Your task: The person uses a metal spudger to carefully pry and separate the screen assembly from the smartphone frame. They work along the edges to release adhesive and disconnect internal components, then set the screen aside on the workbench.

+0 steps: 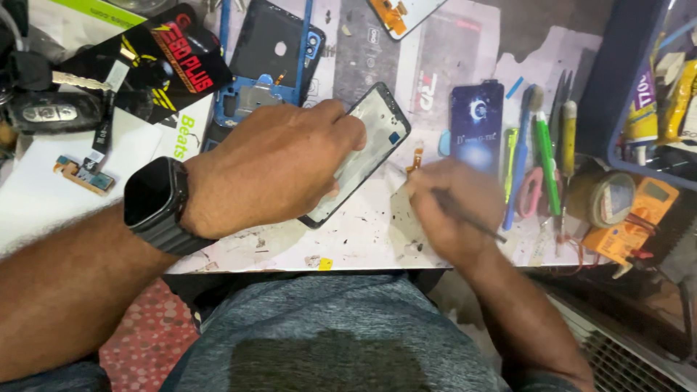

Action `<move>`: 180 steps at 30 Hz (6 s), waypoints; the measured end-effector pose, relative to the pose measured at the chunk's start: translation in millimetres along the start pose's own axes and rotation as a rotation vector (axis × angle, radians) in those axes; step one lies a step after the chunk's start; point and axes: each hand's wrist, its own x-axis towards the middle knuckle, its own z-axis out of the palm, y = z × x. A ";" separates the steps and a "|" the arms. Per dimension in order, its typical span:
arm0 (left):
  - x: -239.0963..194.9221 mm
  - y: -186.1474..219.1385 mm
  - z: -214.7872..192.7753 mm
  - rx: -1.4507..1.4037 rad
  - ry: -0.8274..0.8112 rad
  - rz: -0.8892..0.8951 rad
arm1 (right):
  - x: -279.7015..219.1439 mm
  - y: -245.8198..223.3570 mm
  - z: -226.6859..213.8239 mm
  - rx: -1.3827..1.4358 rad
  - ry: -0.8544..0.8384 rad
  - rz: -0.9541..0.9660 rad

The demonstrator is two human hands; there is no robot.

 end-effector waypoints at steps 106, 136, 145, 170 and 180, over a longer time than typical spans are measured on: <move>-1.8 -0.9 -3.0 -0.949 -0.529 -0.141 | -20.0 -15.0 27.5 1.326 0.018 0.193; 3.0 -15.8 -3.1 -0.849 -0.656 -0.153 | -26.9 -11.5 20.6 0.986 0.135 0.013; 3.4 -16.3 -0.2 -0.662 -0.629 -0.091 | -39.8 -24.2 -8.8 0.191 0.202 -0.113; 8.6 -11.1 -5.4 -0.440 -0.748 -0.242 | -46.7 -25.2 -4.8 0.217 0.192 -0.249; 10.3 -7.5 -8.7 -0.453 -0.702 -0.154 | -41.4 -32.1 -11.5 0.082 0.177 -0.273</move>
